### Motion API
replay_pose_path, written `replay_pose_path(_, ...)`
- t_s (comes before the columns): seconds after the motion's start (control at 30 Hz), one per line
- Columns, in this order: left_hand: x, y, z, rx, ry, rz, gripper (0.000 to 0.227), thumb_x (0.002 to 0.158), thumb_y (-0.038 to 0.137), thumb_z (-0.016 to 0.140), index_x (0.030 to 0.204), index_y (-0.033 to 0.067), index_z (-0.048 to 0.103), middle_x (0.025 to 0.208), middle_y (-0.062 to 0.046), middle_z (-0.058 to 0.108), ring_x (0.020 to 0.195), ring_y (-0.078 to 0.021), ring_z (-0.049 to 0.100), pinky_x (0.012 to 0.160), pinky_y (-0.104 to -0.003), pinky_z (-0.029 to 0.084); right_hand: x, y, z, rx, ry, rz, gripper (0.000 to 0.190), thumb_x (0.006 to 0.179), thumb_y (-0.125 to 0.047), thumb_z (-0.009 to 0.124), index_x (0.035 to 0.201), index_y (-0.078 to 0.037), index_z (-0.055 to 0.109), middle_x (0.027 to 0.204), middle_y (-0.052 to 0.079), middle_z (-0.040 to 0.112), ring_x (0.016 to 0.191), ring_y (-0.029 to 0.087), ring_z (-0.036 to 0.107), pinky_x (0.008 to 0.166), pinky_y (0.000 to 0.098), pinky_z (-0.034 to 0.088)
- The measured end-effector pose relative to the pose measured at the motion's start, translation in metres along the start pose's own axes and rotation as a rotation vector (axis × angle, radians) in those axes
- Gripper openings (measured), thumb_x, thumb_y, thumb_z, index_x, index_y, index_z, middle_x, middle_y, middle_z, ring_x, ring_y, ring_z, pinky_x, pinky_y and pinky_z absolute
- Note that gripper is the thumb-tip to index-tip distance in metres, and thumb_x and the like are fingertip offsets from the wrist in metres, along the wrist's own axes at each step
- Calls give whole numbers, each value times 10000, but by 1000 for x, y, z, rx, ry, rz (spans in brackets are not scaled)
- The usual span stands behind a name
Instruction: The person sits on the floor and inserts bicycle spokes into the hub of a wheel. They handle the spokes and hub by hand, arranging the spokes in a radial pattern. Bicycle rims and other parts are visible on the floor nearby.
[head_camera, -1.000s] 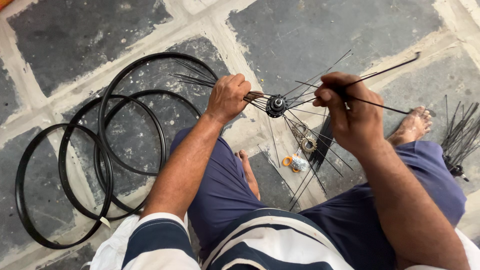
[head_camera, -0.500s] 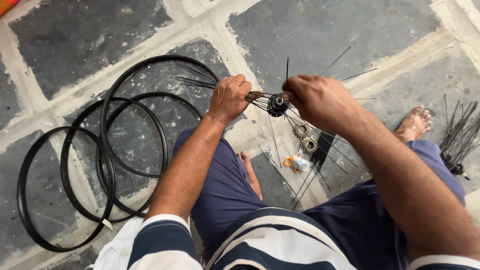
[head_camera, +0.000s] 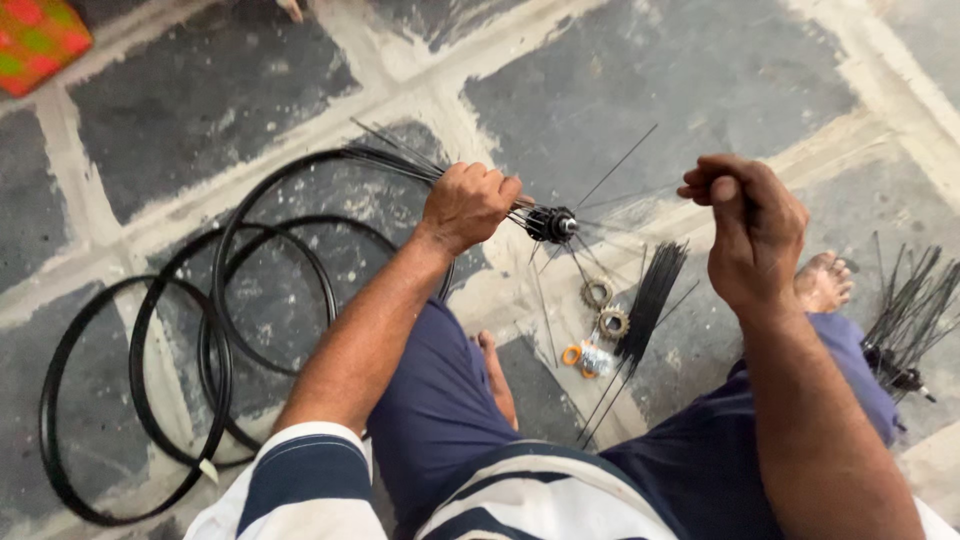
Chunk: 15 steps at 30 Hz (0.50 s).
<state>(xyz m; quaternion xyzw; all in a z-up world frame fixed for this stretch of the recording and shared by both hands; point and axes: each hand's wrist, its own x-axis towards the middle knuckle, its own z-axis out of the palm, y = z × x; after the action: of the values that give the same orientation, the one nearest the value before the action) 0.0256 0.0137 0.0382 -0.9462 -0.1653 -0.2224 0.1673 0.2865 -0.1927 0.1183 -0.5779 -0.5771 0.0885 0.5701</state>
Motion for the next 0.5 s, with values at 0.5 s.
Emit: replay_pose_path(0.5,147,-22,-74,481,344,712,428,1135,393,422,735,249,465,650,65,344,669,-99,416,856,-279,350,0,28,0,179,190,48,315,1176,-252,540,1301,34,582,1200,157,707,1065,185,707,905,284,559)
